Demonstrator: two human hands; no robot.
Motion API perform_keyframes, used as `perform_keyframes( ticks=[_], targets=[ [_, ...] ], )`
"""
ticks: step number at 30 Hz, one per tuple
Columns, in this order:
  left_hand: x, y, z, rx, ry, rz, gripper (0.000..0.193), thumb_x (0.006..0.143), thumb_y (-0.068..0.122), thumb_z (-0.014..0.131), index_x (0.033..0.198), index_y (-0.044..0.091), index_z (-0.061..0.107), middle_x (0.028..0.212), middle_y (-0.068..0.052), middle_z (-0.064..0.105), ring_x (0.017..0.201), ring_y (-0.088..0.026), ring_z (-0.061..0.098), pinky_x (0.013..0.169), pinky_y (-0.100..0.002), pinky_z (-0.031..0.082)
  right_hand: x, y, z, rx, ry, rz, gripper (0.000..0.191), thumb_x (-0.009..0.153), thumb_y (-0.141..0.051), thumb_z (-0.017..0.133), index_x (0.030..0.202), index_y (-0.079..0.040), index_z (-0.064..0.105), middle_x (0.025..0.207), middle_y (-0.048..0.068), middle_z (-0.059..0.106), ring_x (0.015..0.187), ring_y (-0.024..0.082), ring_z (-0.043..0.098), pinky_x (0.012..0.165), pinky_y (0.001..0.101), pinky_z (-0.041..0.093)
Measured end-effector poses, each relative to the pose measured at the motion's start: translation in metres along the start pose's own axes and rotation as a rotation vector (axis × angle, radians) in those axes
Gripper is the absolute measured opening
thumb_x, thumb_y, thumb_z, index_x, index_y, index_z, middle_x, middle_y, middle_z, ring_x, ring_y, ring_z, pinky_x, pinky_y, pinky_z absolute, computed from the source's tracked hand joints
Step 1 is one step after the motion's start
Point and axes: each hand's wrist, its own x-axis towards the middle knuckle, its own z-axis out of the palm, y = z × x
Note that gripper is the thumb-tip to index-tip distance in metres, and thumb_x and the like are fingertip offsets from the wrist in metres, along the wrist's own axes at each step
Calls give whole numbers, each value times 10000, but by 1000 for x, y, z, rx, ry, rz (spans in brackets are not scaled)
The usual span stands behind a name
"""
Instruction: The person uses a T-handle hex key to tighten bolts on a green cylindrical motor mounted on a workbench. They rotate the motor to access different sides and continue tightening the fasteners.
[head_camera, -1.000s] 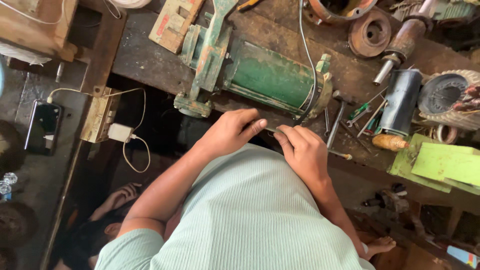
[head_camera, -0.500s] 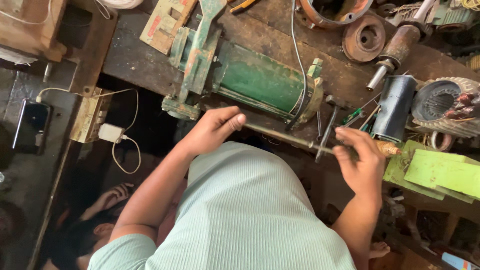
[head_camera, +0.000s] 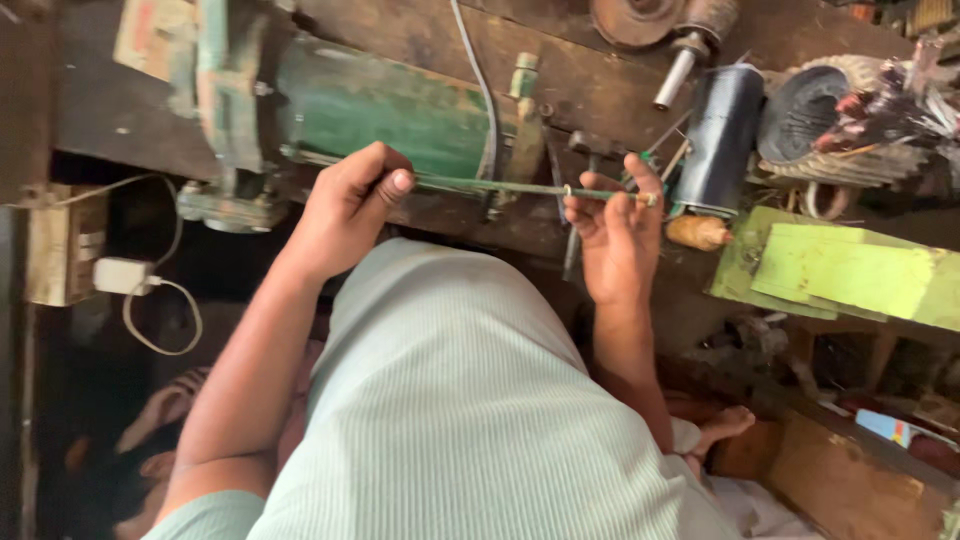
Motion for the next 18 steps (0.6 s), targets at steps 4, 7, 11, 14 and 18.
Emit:
perform_keyframes(
  ticks=[4,7,11,14,18],
  targets=[
    [19,11,26,116,-14,89,164,1045,169,669,1079,13,630,892,-92,612,768,-165,543,712,-308,481,17,-1,-25,34,87,-42,559,1110,-120,630,1580,-209,343,1228,142,680,1018,246,699,894,383,595],
    [29,14,48,198,29,129,175,1015,152,706,1115,20,651,946,-94,640,759,-163,549,679,-306,473,31,1,-59,49,195,-121,523,1083,-130,649,1515,-249,379,1160,115,680,967,240,701,867,360,606],
    [33,13,71,188,140,-8,174,1021,135,700,1154,28,665,947,-54,680,697,-134,516,644,-280,466,55,4,-114,98,341,-127,432,1080,-125,661,1429,-192,415,1163,121,673,965,225,683,885,364,595],
    [32,11,76,175,177,-117,141,1045,139,682,1145,40,678,866,-35,672,686,-103,517,632,-267,460,65,12,-143,75,383,-141,411,1075,-129,657,1404,-189,419,1171,111,670,971,213,685,890,353,589],
    [32,6,75,177,209,-185,147,1059,146,670,1144,27,668,828,-27,651,714,-73,538,644,-254,467,72,25,-162,72,386,-169,400,1078,-145,649,1395,-195,410,1169,117,675,985,216,692,893,354,588]
  ],
)
